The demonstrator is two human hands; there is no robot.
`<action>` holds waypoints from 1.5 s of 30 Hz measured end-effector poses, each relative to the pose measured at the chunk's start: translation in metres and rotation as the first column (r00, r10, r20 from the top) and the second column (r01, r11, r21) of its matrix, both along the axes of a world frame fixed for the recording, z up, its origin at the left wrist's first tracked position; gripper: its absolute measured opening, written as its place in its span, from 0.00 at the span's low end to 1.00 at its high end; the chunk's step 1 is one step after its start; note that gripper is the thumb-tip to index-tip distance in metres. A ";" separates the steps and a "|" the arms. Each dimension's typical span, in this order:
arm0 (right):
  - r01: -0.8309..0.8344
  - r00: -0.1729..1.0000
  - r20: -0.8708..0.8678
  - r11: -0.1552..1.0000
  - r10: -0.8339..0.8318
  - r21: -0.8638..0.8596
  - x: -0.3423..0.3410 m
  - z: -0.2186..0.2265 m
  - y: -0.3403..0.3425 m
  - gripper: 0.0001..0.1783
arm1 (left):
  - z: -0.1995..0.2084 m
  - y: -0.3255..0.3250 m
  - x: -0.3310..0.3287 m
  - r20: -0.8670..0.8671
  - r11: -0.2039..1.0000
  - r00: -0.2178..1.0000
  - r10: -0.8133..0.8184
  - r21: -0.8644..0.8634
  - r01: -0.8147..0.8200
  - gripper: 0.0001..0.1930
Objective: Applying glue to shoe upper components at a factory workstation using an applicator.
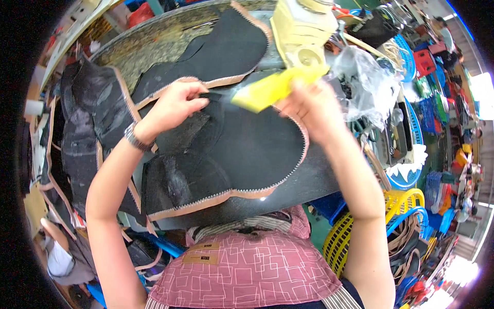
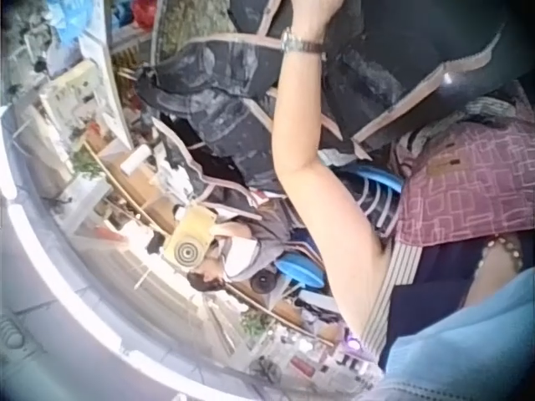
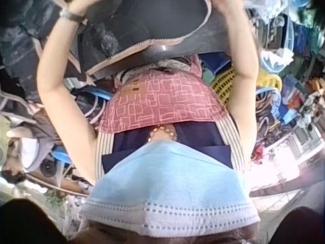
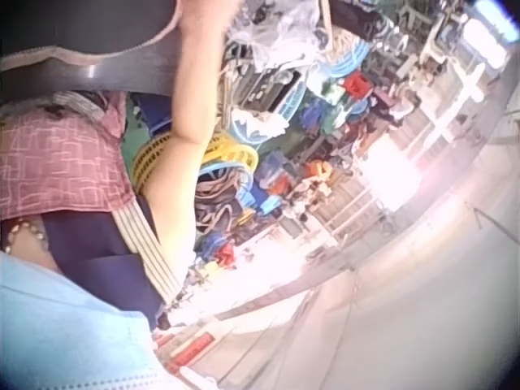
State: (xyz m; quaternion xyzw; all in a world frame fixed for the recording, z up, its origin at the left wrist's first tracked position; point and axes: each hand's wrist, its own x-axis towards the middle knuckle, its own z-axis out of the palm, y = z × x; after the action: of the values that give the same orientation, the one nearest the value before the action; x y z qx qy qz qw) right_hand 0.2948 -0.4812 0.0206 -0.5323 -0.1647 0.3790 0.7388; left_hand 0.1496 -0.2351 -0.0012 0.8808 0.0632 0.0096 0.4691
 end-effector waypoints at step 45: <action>-0.134 0.989 -0.080 0.988 0.128 -0.080 0.091 0.004 -0.014 0.16 | -0.001 -0.025 0.046 -0.395 0.979 0.910 -0.128 -0.196 0.053 0.08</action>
State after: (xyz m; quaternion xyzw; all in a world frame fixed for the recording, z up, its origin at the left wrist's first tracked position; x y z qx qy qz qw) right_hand 0.3860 -0.4955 0.0250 -0.5370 -0.1555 0.4530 0.6944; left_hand 0.1957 -0.2601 -0.0021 0.8192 0.1188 -0.2009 0.5239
